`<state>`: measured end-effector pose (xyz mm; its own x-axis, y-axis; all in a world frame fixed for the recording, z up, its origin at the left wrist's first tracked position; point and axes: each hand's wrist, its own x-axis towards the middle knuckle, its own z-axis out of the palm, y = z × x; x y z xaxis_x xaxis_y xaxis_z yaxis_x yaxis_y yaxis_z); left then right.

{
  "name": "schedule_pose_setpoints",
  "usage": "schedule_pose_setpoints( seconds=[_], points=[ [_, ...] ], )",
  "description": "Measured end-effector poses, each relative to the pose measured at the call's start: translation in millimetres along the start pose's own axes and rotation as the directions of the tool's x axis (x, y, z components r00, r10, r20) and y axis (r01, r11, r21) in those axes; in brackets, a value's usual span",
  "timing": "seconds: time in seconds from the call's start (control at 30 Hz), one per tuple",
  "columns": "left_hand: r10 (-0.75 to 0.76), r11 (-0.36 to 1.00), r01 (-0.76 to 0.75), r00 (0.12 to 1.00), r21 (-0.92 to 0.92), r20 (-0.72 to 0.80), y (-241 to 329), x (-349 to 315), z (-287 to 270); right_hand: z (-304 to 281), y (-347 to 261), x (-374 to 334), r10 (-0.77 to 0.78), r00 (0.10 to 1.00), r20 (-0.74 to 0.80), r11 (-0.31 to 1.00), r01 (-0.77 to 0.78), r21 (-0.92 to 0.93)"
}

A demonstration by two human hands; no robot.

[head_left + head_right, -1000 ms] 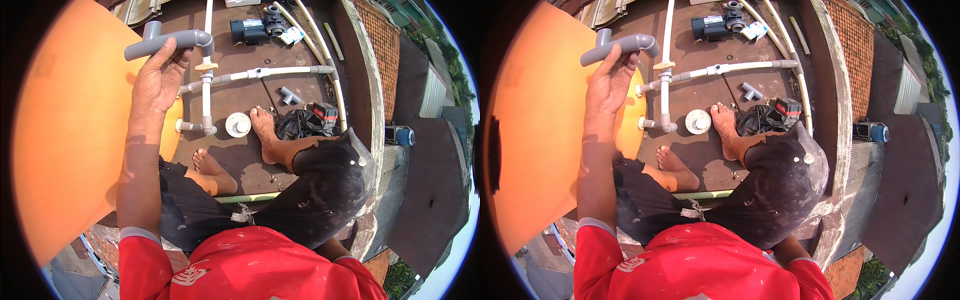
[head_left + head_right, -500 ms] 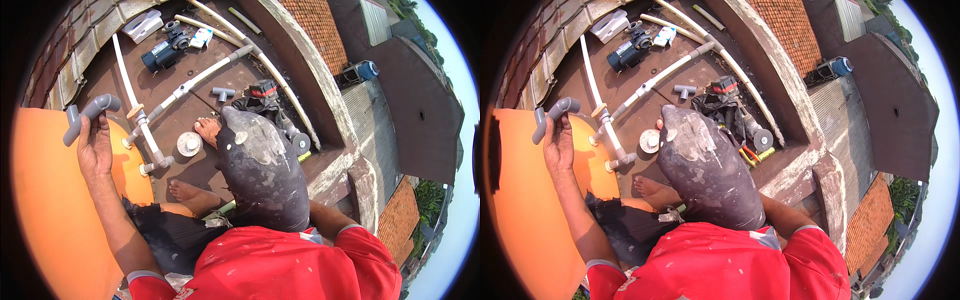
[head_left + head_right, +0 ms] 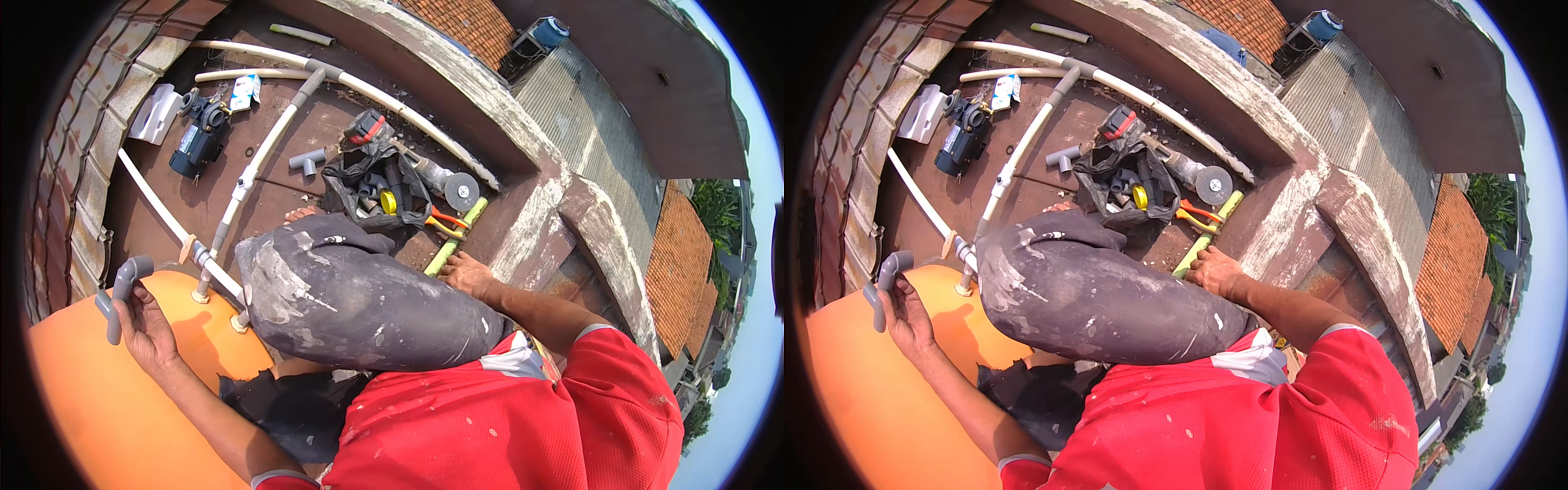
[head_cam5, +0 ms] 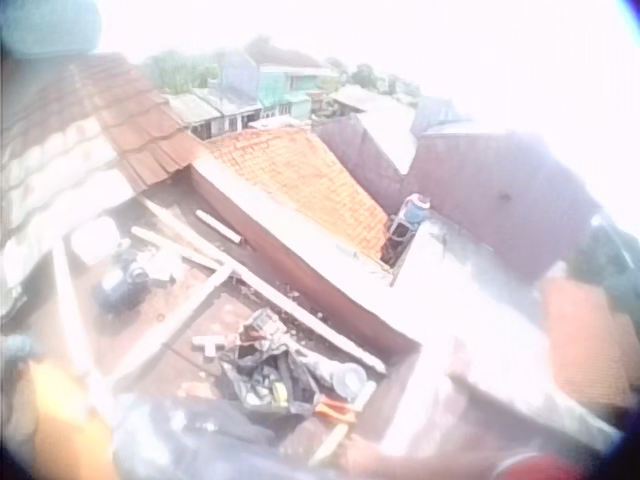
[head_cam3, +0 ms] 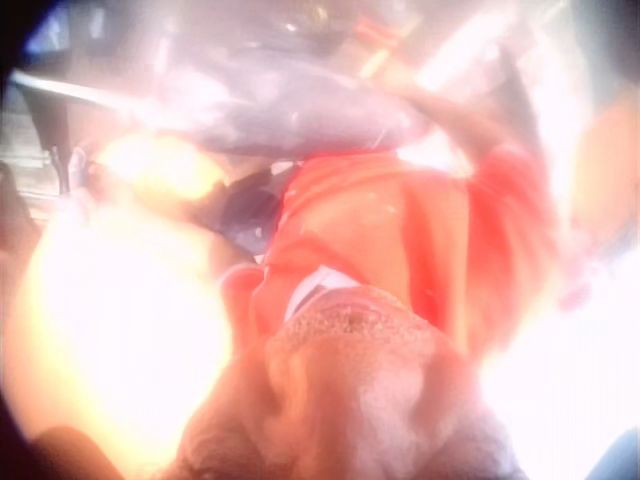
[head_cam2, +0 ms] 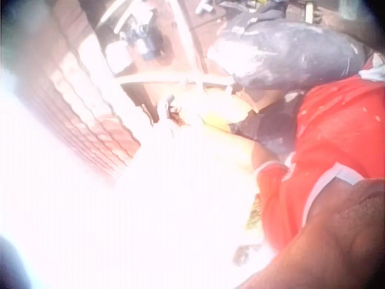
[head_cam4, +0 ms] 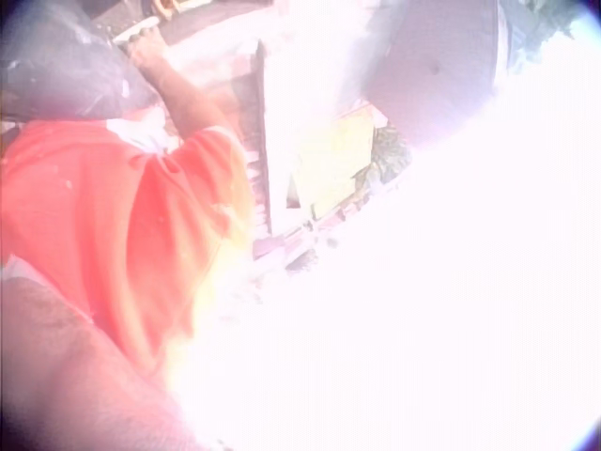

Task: The person sits on a rooftop and assembles a PVC pipe system connected to a large orange water tank. They handle various pipe fittings and sections, applying sealant and joining components by hand.

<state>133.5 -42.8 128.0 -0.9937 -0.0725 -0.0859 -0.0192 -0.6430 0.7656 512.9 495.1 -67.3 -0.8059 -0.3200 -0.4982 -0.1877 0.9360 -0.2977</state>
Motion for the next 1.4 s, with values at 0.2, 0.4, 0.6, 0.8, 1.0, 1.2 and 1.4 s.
schedule_pose_setpoints(
  seconds=[0.2,0.4,0.6,0.8,1.0,1.2,1.4],
  points=[
    [-0.014,1.000,0.014,1.000,-0.013,-0.009,-8,-4,14,-1,1,1,0.027,1.000,0.004,0.999,-0.027,0.017],
    [-0.058,0.998,0.056,0.997,0.029,0.054,-2,-8,15,-13,-5,1,0.049,0.998,0.026,0.994,-0.051,0.097],
    [-0.036,0.999,0.035,0.999,0.038,0.023,-8,-5,15,-14,-7,-3,0.071,0.997,0.039,0.993,-0.074,0.095],
    [-0.050,0.998,0.050,0.999,0.026,0.012,-7,-9,23,-13,-7,-2,0.058,0.998,0.016,0.996,-0.059,0.071],
    [-0.048,0.998,0.045,0.998,0.049,0.046,-9,-8,24,-10,-5,-3,0.063,0.998,-0.001,0.993,-0.062,0.103],
    [-0.064,0.997,0.062,0.997,0.040,0.035,-7,-6,19,-5,-3,-1,0.049,0.999,0.018,0.995,-0.050,0.091],
    [-0.061,0.997,0.059,0.997,0.047,0.042,-9,-7,20,-3,-4,-1,0.059,0.998,0.011,0.993,-0.060,0.098]
  ],
)
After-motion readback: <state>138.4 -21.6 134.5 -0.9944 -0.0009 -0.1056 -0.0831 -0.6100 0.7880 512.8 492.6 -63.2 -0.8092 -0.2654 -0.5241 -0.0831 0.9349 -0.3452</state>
